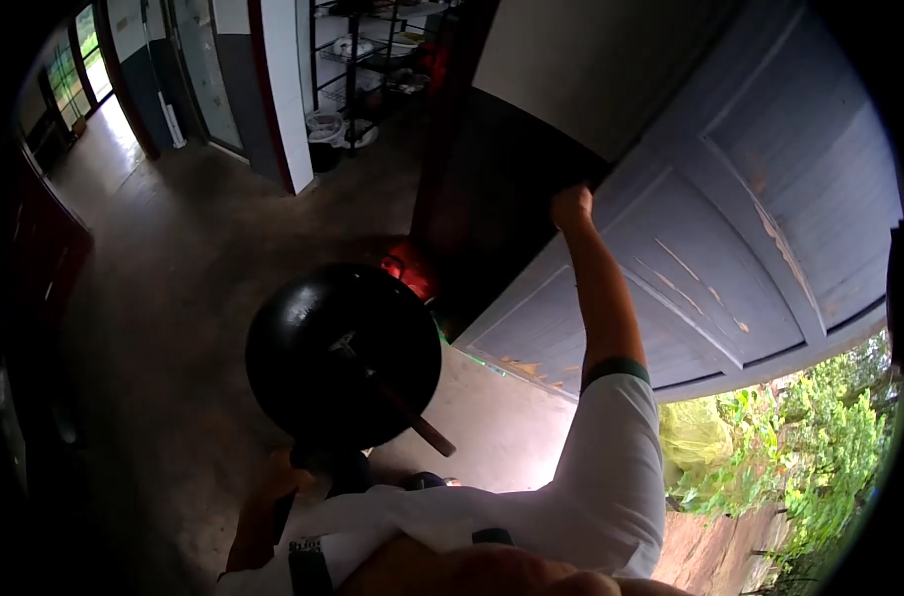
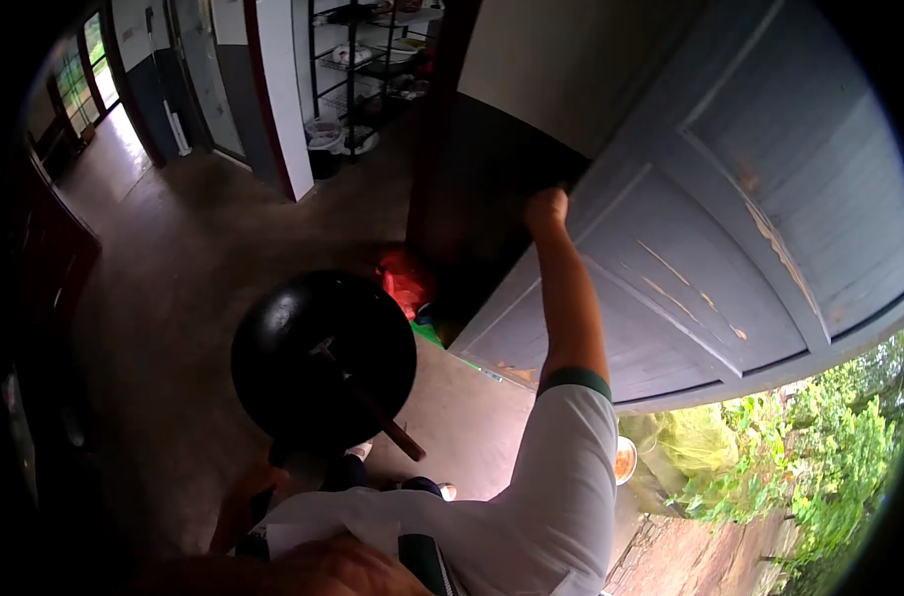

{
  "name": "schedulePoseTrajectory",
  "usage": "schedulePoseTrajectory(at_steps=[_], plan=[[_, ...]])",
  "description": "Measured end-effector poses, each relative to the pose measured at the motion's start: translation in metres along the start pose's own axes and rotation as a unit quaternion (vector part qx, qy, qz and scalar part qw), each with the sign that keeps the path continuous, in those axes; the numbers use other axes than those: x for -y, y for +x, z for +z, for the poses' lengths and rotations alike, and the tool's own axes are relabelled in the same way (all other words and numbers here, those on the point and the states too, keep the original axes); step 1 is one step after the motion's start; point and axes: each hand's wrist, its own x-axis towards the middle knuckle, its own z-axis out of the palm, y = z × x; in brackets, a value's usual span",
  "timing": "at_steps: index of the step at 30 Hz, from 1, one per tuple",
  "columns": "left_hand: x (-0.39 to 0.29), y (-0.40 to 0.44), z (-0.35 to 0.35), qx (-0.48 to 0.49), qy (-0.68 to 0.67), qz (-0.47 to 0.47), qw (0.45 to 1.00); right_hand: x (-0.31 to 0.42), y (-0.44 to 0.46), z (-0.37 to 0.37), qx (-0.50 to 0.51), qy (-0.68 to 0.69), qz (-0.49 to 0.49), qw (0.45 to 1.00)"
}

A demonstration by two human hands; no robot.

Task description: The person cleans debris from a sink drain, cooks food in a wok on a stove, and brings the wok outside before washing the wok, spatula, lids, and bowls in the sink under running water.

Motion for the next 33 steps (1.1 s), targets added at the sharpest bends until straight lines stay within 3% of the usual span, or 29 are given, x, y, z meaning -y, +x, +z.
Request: schedulePoseTrajectory(at_steps=[3, 6, 9, 11, 13, 14, 15, 16, 18, 20, 22, 24, 25, 27, 30, 32, 33], plan=[[-0.018, 0.001, -0.046, 0.005, -0.031, -0.029, 0.999, 0.004, -0.022, -0.011, 0.017, -0.040, -0.017, 0.999], [-0.027, 0.022, -0.080, 0.004, 0.017, -0.016, 1.000, 0.014, -0.058, -0.021, 0.006, -0.041, -0.036, 0.998], [-0.035, 0.040, -0.099, 0.051, -0.022, 0.020, 0.998, 0.035, -0.120, -0.042, 0.054, -0.045, -0.044, 0.997], [-0.040, 0.047, -0.098, 0.023, -0.124, 0.053, 0.991, 0.045, -0.182, -0.072, 0.123, 0.005, -0.101, 0.987], [-0.051, 0.057, -0.098, 0.057, -0.097, 0.069, 0.991, 0.070, -0.238, -0.040, 0.041, 0.248, -0.074, 0.965], [-0.058, 0.064, -0.097, 0.067, -0.099, 0.092, 0.988, 0.077, -0.263, -0.066, 0.128, 0.413, -0.014, 0.901], [-0.067, 0.068, -0.097, 0.069, -0.053, 0.066, 0.994, 0.093, -0.289, -0.060, 0.089, 0.522, 0.007, 0.848], [-0.072, 0.074, -0.097, 0.110, -0.014, 0.074, 0.991, 0.125, -0.309, -0.027, 0.050, 0.648, 0.079, 0.756], [-0.073, 0.085, -0.100, 0.071, -0.002, 0.079, 0.994, 0.192, -0.348, 0.009, -0.006, 0.849, 0.289, 0.442], [-0.095, 0.086, -0.090, 0.079, 0.008, 0.055, 0.995, 0.195, -0.381, 0.019, -0.028, 0.887, 0.455, 0.077], [-0.092, 0.102, -0.089, 0.076, 0.017, 0.026, 0.997, 0.194, -0.410, 0.025, -0.104, 0.854, 0.510, 0.025], [-0.061, 0.159, -0.095, 0.097, 0.034, 0.110, 0.989, 0.207, -0.450, 0.056, -0.177, 0.817, 0.548, -0.017], [-0.057, 0.186, -0.092, 0.109, 0.042, 0.137, 0.984, 0.224, -0.475, 0.109, -0.215, 0.780, 0.555, 0.193], [-0.068, 0.196, -0.080, 0.124, 0.058, 0.145, 0.980, 0.221, -0.505, 0.137, -0.231, 0.703, 0.543, 0.397], [-0.098, 0.186, -0.044, 0.144, 0.103, 0.119, 0.977, 0.166, -0.537, 0.116, -0.368, 0.645, 0.667, 0.059], [-0.111, 0.185, -0.016, 0.162, 0.128, 0.115, 0.972, 0.127, -0.561, 0.114, -0.455, 0.549, 0.680, -0.168], [-0.118, 0.184, -0.001, 0.167, 0.136, 0.118, 0.969, 0.115, -0.577, 0.128, -0.468, 0.537, 0.681, -0.170]])
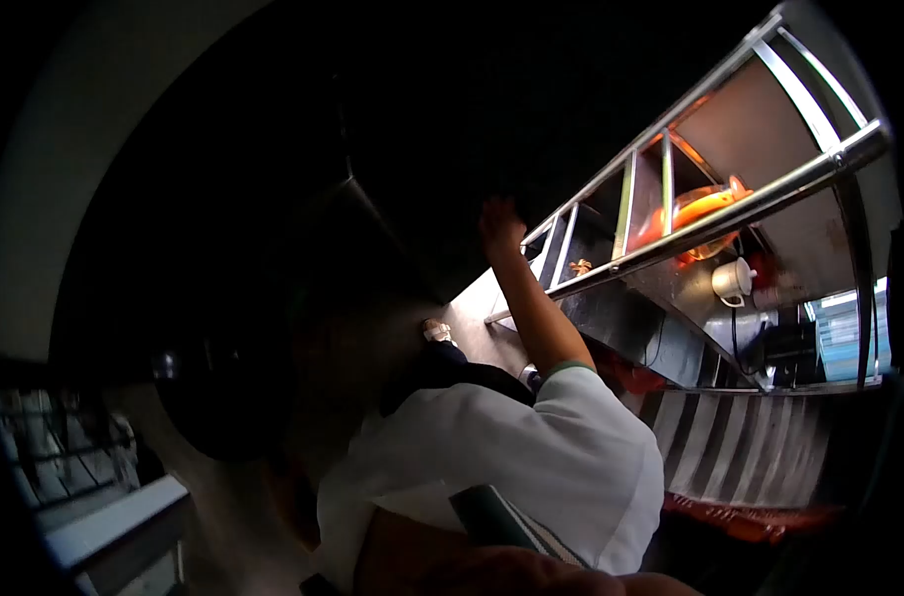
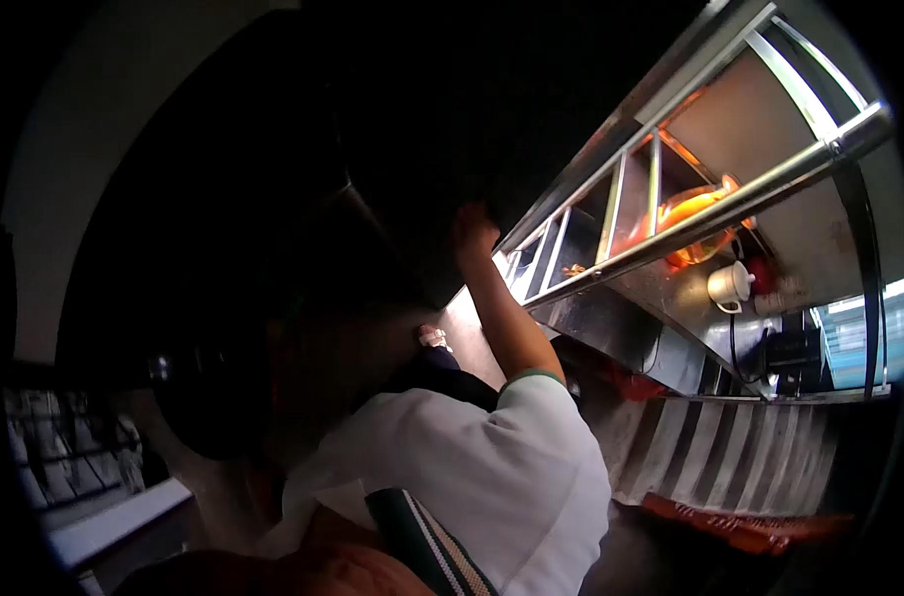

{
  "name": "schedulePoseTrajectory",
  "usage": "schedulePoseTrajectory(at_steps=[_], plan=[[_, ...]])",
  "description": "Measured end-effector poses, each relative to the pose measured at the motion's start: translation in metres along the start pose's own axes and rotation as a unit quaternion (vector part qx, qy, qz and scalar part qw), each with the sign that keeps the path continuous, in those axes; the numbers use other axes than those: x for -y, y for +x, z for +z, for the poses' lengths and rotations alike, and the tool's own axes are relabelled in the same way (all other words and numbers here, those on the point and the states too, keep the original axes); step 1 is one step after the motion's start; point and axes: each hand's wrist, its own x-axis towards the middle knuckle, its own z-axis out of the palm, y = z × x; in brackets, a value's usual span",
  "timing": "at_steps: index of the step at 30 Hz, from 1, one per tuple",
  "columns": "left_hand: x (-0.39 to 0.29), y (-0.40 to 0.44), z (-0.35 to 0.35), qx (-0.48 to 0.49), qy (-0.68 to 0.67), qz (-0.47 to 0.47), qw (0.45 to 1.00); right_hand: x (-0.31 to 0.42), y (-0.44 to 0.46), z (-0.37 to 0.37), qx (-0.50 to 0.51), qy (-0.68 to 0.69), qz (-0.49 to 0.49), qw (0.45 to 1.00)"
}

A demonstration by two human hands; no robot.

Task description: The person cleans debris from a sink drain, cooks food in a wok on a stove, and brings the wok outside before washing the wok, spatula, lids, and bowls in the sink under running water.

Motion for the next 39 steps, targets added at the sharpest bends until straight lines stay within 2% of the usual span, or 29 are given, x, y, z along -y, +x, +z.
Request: schedulePoseTrajectory(at_steps=[2, 6, 8, 9, 11, 13, 18, 21, 25, 29, 30, 31, 33, 34, 35, 36, 38, 39], plan=[[-0.017, 0.009, 0.028, 0.018, 0.018, 0.000, 1.000, 0.017, 0.048, -0.003, -0.027, -0.091, -0.088, 0.992], [-0.043, 0.012, 0.087, 0.033, 0.051, -0.010, 0.998, 0.064, 0.145, -0.001, -0.078, -0.017, -0.146, 0.986], [-0.054, 0.010, 0.114, 0.036, 0.061, -0.014, 0.997, 0.090, 0.191, -0.004, -0.006, 0.039, -0.211, 0.977], [-0.059, 0.007, 0.125, 0.038, 0.066, -0.018, 0.997, 0.102, 0.215, -0.005, -0.011, 0.040, -0.211, 0.977], [-0.067, 0.005, 0.154, 0.041, 0.074, -0.028, 0.996, 0.132, 0.268, -0.003, -0.082, -0.033, -0.274, 0.958], [-0.074, 0.005, 0.179, 0.043, 0.083, -0.038, 0.995, 0.148, 0.316, -0.006, -0.113, -0.041, -0.235, 0.964], [-0.086, -0.005, 0.221, 0.042, 0.101, -0.060, 0.992, 0.147, 0.436, -0.028, -0.082, -0.117, -0.202, 0.969], [-0.094, -0.004, 0.238, 0.045, 0.113, -0.069, 0.990, 0.188, 0.339, 0.015, -0.098, -0.100, -0.170, 0.975], [-0.105, 0.001, 0.251, 0.052, 0.133, -0.075, 0.987, 0.194, 0.350, 0.006, -0.107, -0.168, -0.164, 0.966], [-0.114, 0.002, 0.257, 0.061, 0.148, -0.070, 0.985, 0.195, 0.369, -0.031, -0.006, -0.119, -0.184, 0.976], [-0.117, 0.003, 0.258, 0.068, 0.151, -0.068, 0.984, 0.196, 0.352, -0.039, 0.011, -0.141, -0.228, 0.963], [-0.118, 0.005, 0.257, 0.071, 0.155, -0.064, 0.983, 0.198, 0.349, -0.046, 0.000, -0.141, -0.227, 0.964], [-0.119, 0.007, 0.249, 0.079, 0.149, -0.060, 0.984, 0.199, 0.366, -0.043, -0.079, -0.305, -0.169, 0.934], [-0.117, 0.005, 0.244, 0.078, 0.141, -0.058, 0.985, 0.193, 0.363, -0.038, -0.060, -0.308, -0.169, 0.934], [-0.113, 0.002, 0.229, 0.071, 0.130, -0.057, 0.987, 0.185, 0.341, -0.031, 0.021, -0.154, -0.116, 0.981], [-0.106, -0.007, 0.214, 0.065, 0.116, -0.057, 0.989, 0.171, 0.318, -0.027, 0.106, -0.001, -0.042, 0.993], [-0.088, -0.034, 0.183, 0.045, 0.092, -0.064, 0.993, 0.133, 0.266, -0.008, 0.202, 0.071, 0.060, 0.975], [-0.077, -0.053, 0.166, 0.031, 0.080, -0.074, 0.993, 0.094, 0.264, -0.011, 0.203, -0.054, 0.025, 0.977]])
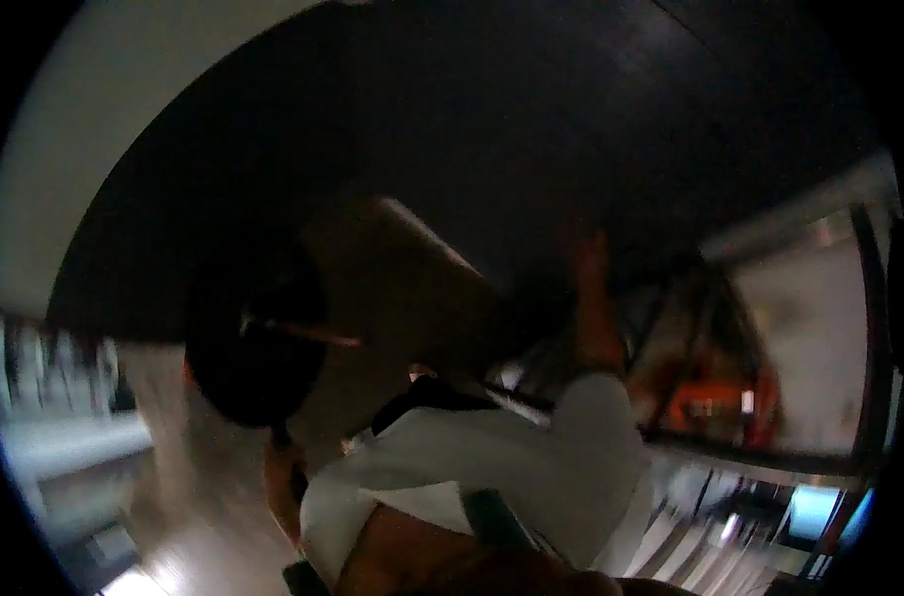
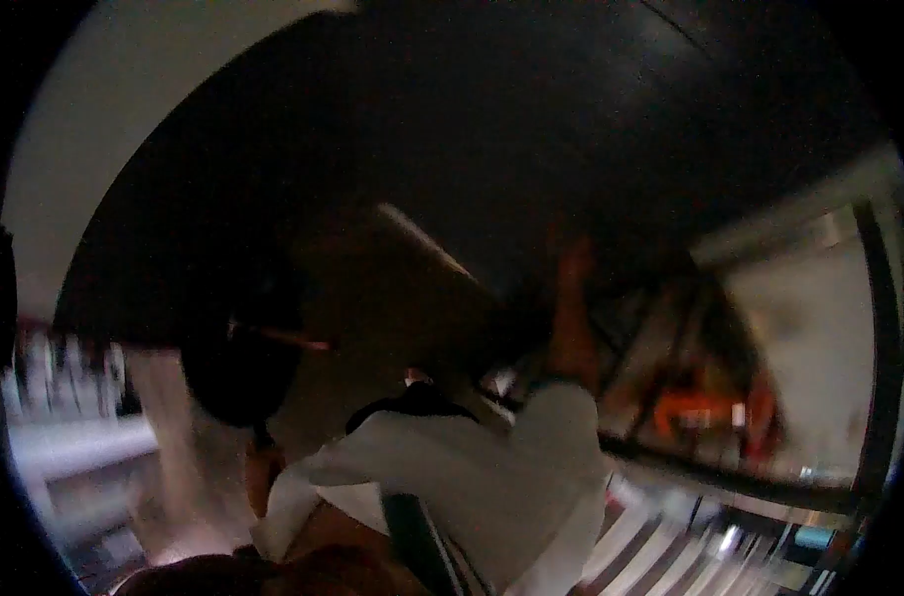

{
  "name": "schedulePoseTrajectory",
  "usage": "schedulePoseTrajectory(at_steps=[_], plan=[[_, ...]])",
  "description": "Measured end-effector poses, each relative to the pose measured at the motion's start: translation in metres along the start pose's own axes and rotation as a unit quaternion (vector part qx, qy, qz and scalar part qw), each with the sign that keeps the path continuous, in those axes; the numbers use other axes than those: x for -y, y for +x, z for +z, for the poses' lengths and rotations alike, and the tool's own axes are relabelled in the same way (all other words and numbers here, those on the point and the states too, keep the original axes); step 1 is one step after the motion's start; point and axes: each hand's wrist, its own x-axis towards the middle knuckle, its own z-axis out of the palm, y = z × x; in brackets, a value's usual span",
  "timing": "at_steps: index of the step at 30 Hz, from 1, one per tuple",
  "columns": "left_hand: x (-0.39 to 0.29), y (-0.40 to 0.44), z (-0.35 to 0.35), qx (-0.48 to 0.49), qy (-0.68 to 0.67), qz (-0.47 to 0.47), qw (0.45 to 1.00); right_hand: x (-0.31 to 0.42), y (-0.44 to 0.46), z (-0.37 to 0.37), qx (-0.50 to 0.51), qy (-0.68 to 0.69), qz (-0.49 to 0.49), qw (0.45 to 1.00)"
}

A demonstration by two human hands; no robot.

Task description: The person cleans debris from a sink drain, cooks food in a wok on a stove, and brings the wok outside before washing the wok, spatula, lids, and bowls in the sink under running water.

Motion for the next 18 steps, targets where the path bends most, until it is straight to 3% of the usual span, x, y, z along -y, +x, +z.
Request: schedulePoseTrajectory(at_steps=[1, 2, 3, 4, 5, 8, 9, 12, 14, 18], plan=[[0.013, -0.016, -0.013, -0.006, -0.005, -0.008, 1.000, -0.034, -0.010, 0.013, -0.006, -0.130, -0.007, 0.992], [0.024, -0.032, -0.026, -0.008, -0.016, -0.004, 1.000, -0.068, -0.032, 0.020, 0.096, -0.281, 0.025, 0.954], [0.038, -0.050, -0.045, -0.014, -0.036, 0.005, 0.999, -0.096, -0.060, 0.053, 0.213, -0.420, 0.038, 0.881], [0.037, -0.073, -0.056, -0.028, -0.144, 0.106, 0.983, -0.113, -0.120, 0.108, 0.121, -0.407, 0.140, 0.895], [0.091, -0.050, -0.071, -0.047, -0.102, 0.126, 0.986, -0.139, -0.150, 0.128, 0.155, -0.417, 0.152, 0.883], [0.097, -0.075, -0.146, -0.028, -0.004, 0.028, 0.999, -0.185, -0.288, 0.257, 0.393, -0.400, 0.128, 0.818], [0.106, -0.095, -0.158, -0.027, 0.027, 0.010, 0.999, -0.185, -0.331, 0.284, 0.423, -0.406, 0.135, 0.799], [0.120, -0.135, -0.211, -0.035, 0.053, -0.009, 0.998, -0.206, -0.442, 0.369, 0.635, -0.474, 0.037, 0.609], [0.138, -0.158, -0.249, -0.056, 0.054, -0.009, 0.997, -0.243, -0.508, 0.402, 0.753, -0.449, -0.038, 0.480], [0.223, -0.158, -0.316, -0.115, 0.046, 0.021, 0.992, -0.308, -0.637, 0.447, 0.873, -0.384, -0.194, 0.229]])
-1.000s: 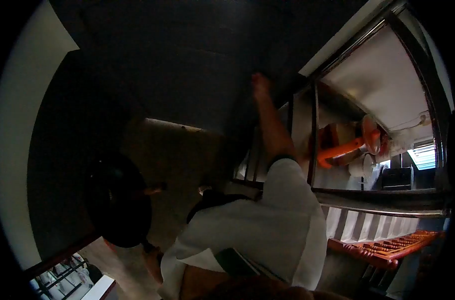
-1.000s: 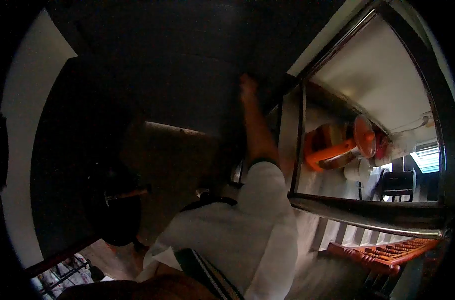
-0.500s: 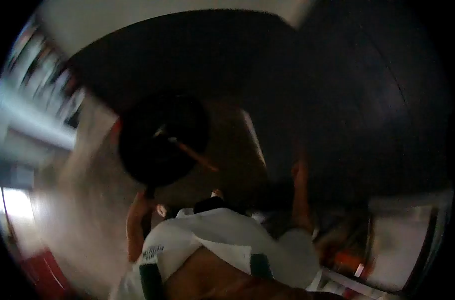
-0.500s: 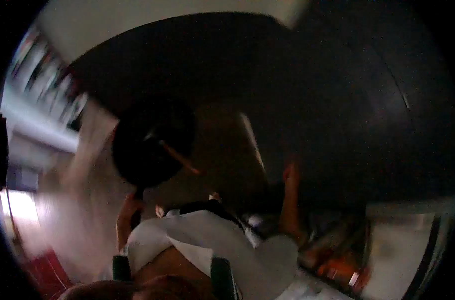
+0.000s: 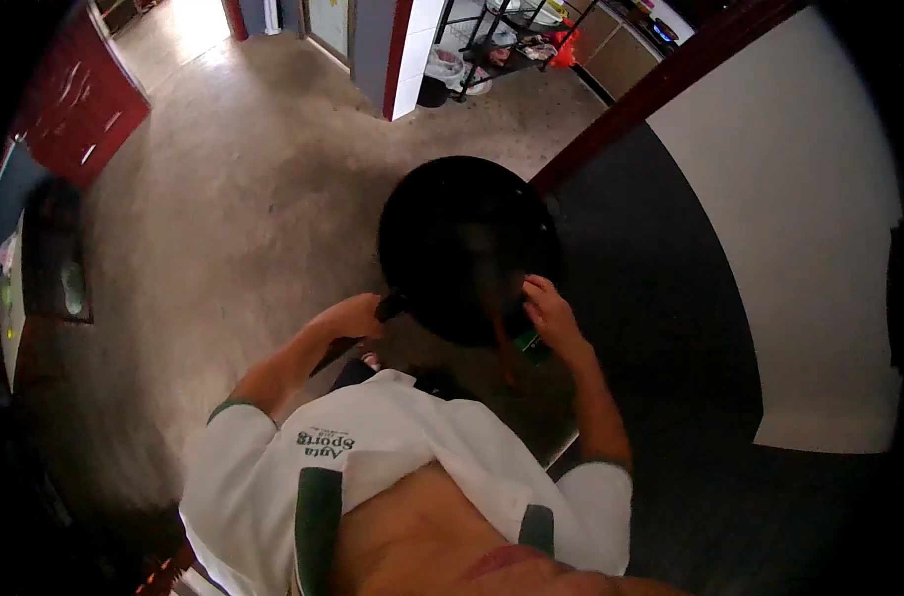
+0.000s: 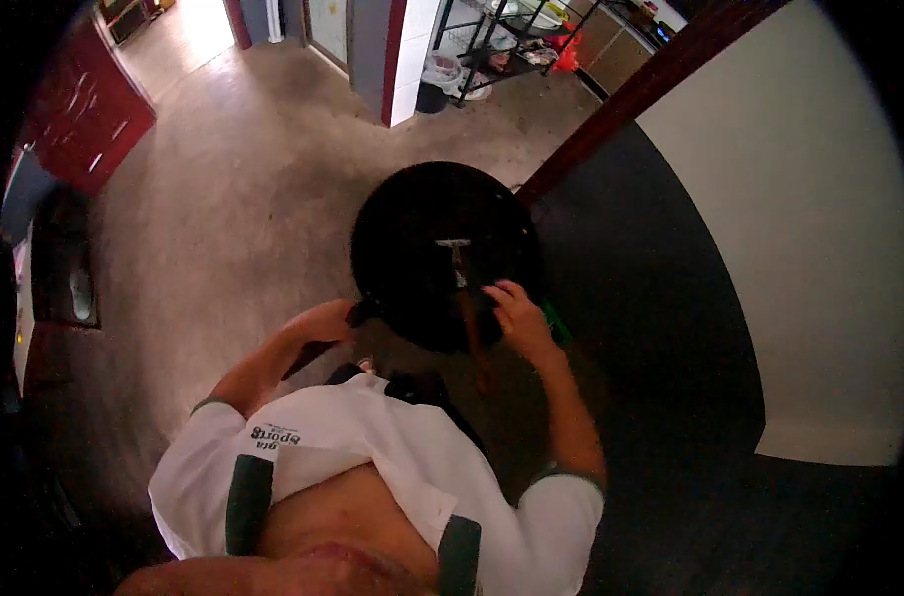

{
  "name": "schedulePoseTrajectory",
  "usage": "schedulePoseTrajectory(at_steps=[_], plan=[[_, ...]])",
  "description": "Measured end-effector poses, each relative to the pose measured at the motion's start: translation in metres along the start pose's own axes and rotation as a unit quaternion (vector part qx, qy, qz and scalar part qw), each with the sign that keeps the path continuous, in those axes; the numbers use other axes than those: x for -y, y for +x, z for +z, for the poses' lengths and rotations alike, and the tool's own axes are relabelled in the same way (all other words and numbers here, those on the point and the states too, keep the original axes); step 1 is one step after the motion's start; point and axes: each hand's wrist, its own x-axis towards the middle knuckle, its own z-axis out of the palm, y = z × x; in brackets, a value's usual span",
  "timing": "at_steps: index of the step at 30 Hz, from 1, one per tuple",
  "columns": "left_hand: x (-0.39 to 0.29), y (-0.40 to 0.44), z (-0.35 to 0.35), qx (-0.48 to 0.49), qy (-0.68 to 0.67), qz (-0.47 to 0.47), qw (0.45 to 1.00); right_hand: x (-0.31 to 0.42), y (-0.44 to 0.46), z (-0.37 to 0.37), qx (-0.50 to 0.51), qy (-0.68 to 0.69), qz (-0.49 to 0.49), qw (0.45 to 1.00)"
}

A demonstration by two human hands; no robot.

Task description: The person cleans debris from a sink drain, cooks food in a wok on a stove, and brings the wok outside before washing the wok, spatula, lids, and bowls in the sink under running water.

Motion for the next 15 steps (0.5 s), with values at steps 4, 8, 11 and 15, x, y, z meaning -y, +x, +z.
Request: schedulePoseTrajectory(at_steps=[4, 8, 11, 15], plan=[[0.015, 0.022, -0.080, 0.009, -0.064, -0.070, 0.995, -0.005, 0.124, 0.017, 0.136, -0.127, -0.072, 0.980], [0.061, 0.082, -0.108, -0.019, -0.087, -0.098, 0.991, -0.049, 0.208, 0.048, 0.195, -0.199, -0.231, 0.932], [0.026, 0.144, -0.165, -0.031, -0.111, -0.127, 0.985, -0.102, 0.297, 0.056, 0.150, -0.167, -0.316, 0.922], [0.032, 0.195, -0.213, -0.095, -0.098, -0.111, 0.984, -0.126, 0.386, 0.020, -0.011, -0.044, -0.349, 0.936]])
